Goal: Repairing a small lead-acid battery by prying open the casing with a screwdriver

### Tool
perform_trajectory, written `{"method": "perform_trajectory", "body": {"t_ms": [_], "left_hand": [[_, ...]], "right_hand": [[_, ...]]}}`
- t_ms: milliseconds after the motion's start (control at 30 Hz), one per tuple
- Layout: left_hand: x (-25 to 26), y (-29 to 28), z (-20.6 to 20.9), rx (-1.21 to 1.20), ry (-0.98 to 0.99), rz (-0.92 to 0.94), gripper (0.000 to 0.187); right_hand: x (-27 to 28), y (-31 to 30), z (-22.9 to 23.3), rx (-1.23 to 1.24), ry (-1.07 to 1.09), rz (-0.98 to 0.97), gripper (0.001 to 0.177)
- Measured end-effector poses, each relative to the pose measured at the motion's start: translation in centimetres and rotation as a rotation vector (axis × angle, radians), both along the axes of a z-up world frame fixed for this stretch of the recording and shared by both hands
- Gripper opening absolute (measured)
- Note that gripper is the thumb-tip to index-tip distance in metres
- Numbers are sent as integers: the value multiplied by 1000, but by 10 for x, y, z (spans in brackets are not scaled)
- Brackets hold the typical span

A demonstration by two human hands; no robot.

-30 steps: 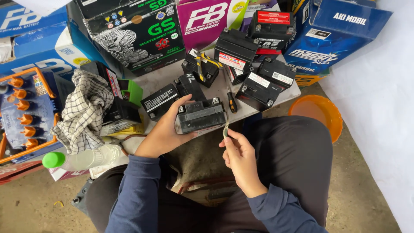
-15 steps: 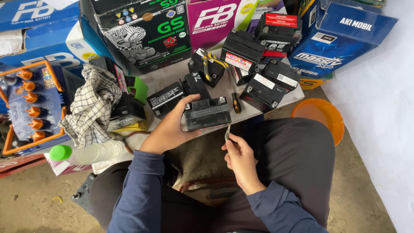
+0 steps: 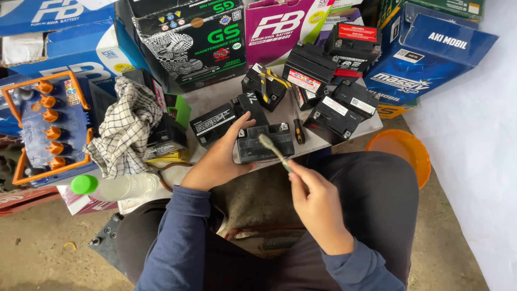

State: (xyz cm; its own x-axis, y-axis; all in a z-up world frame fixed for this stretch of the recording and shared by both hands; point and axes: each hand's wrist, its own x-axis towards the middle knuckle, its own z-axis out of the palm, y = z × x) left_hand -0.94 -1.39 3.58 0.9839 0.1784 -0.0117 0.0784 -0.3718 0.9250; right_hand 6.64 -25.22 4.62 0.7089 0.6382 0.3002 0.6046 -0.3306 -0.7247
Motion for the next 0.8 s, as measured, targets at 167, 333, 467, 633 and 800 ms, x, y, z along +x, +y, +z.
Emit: {"method": "perform_trajectory", "body": {"t_ms": [167,333,467,633,800], "left_hand": [[-2,0,-3,-8,-3,7,117],[-2,2,-13,14,-29,3,121],[-2,4,-31,23,-33,17,125],[-4,4,-25,63,88,54,108],[-3,2,-19,45,73,75,100]], "right_hand": [[7,-4,16,-91,-22,-44,31],[-13,18,23,-186,-69,42,37],[-4,13,25,-201,-93,37,35],[-3,8,19,-160,-130,-9,34],[-23,26,26,-222,-106,116,34]]}}
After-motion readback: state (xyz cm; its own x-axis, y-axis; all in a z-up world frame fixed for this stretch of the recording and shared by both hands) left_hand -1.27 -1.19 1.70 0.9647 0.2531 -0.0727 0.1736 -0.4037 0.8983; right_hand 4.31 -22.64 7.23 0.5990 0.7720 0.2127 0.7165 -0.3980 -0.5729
